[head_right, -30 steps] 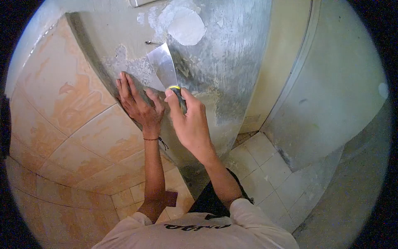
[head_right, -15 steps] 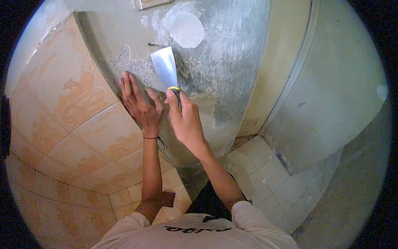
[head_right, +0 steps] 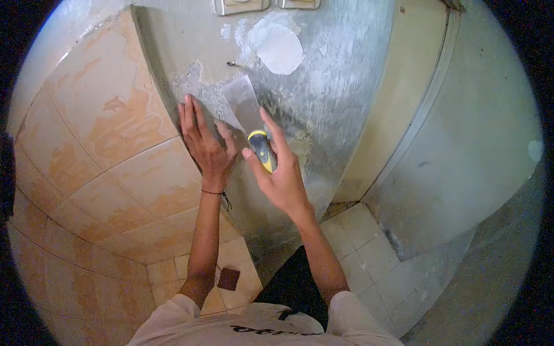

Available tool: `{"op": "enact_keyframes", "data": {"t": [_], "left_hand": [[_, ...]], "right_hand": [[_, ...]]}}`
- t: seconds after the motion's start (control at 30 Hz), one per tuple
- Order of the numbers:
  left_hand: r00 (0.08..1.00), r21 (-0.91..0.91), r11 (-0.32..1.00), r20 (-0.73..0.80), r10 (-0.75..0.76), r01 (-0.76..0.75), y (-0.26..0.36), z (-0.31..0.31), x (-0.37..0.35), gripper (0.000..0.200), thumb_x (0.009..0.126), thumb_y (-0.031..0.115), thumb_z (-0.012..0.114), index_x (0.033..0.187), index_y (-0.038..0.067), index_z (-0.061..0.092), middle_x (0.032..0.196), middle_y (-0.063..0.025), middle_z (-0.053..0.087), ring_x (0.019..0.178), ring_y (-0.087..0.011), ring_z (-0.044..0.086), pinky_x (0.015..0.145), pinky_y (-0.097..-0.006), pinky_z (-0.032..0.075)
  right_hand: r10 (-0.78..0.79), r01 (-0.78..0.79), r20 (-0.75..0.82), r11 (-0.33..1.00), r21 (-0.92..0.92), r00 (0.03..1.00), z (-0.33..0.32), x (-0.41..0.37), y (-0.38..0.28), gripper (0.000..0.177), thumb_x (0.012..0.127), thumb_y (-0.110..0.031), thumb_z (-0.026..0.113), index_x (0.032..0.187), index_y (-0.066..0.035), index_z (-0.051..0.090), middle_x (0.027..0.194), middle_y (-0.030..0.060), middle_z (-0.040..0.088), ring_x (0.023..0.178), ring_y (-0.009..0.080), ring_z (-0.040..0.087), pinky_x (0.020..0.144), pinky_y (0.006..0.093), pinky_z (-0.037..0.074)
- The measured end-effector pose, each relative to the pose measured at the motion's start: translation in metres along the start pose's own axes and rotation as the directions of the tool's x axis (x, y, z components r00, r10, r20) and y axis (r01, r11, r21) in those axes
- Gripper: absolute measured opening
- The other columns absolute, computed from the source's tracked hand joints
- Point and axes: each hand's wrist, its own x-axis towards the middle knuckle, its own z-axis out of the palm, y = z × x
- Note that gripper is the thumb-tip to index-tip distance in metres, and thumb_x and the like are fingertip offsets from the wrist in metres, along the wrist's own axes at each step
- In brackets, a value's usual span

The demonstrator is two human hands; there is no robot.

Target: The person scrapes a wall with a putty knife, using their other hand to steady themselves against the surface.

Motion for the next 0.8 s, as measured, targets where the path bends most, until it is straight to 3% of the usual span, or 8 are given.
{"op": "enact_keyframes", "data": {"t": [0.17,0.23,0.33,0.53,0.8], "left_hand": [[0.997,0.114,0.993,0.072,0.013,-0.021,-0.003,0.001,-0.004,0.064,0.091,0.014,0.053,0.150,-0.005,0.036,0.157,-0.0192,0.036,0.144,-0.0399,0.034,0.119,-0.0511,0.028],[0.998,0.131,0.991,0.059,0.015,-0.023,-0.004,0.002,-0.005,0.065,0.089,0.015,0.053,0.149,-0.005,0.038,0.156,-0.0183,0.038,0.143,-0.0382,0.037,0.117,-0.0501,0.030],[0.999,0.150,0.988,0.040,0.019,-0.025,-0.005,0.005,-0.006,0.067,0.087,0.017,0.054,0.148,-0.006,0.039,0.155,-0.0176,0.040,0.142,-0.0369,0.039,0.116,-0.0494,0.031],[1.000,0.121,0.992,0.011,0.028,-0.029,-0.009,0.006,-0.010,0.065,0.087,0.016,0.054,0.147,-0.007,0.040,0.154,-0.0186,0.041,0.141,-0.0379,0.041,0.116,-0.0502,0.032],[1.000,0.134,0.991,0.020,0.012,-0.014,-0.011,0.005,-0.012,0.059,0.092,0.016,0.055,0.145,-0.007,0.043,0.154,-0.0189,0.041,0.141,-0.0363,0.040,0.117,-0.0488,0.032]], "right_hand": [[0.018,-0.017,0.048,0.999,-0.036,0.999,0.001,-0.002,0.008,0.065,0.099,-0.012,0.058,0.155,0.003,0.028,0.142,0.0270,0.054,0.117,0.0239,0.061,0.095,0.0346,0.048],[-0.124,0.124,0.004,0.985,-0.118,0.992,0.005,-0.001,0.008,0.065,0.100,-0.013,0.057,0.155,0.003,0.027,0.139,0.0288,0.055,0.117,0.0245,0.061,0.095,0.0351,0.048],[-0.225,0.215,-0.043,0.961,-0.176,0.973,0.016,0.002,0.008,0.062,0.101,-0.013,0.055,0.155,0.002,0.029,0.133,0.0303,0.058,0.109,0.0247,0.065,0.092,0.0357,0.049],[-0.162,0.151,-0.058,0.975,-0.161,0.985,0.028,0.009,0.002,0.058,0.100,-0.013,0.057,0.153,0.000,0.036,0.124,0.0283,0.064,0.095,0.0230,0.069,0.083,0.0349,0.052],[-0.219,0.212,-0.043,0.969,-0.130,0.975,0.044,0.022,-0.010,0.055,0.101,-0.014,0.057,0.151,0.000,0.039,0.132,0.0287,0.060,0.106,0.0252,0.070,0.085,0.0343,0.053]]}}
